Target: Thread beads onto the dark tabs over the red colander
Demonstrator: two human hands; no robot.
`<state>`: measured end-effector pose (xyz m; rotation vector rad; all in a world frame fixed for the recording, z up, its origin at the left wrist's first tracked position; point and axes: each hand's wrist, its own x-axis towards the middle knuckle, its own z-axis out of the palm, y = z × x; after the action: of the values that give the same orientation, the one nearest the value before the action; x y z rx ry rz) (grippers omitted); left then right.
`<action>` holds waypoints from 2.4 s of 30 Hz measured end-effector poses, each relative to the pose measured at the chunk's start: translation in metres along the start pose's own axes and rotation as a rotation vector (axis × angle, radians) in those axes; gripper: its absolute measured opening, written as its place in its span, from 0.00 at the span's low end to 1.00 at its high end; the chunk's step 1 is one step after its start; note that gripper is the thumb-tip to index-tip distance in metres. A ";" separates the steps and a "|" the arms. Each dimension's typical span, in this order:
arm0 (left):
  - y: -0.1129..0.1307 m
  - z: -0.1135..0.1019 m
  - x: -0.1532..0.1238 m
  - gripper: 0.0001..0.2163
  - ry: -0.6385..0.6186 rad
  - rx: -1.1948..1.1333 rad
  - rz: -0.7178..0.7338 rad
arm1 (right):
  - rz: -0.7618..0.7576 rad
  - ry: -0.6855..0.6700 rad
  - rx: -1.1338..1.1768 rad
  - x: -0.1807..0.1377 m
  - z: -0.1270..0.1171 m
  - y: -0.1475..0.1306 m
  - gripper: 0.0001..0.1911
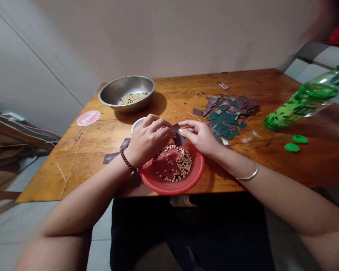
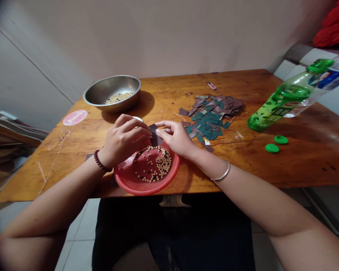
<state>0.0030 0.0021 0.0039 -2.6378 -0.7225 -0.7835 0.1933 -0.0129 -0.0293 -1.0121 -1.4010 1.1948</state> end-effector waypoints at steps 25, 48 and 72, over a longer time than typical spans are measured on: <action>0.000 0.003 0.000 0.06 0.015 -0.064 -0.035 | 0.016 0.033 0.035 0.000 0.001 0.000 0.13; -0.001 0.004 -0.007 0.06 0.056 -0.155 0.052 | -0.057 0.115 -0.003 -0.001 -0.001 -0.001 0.10; -0.004 0.005 -0.005 0.07 -0.051 -0.082 -0.015 | -0.067 0.075 -0.045 -0.002 0.000 0.002 0.12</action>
<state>-0.0006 0.0056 -0.0020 -2.7379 -0.7400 -0.7680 0.1934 -0.0146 -0.0311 -1.0236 -1.3975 1.0698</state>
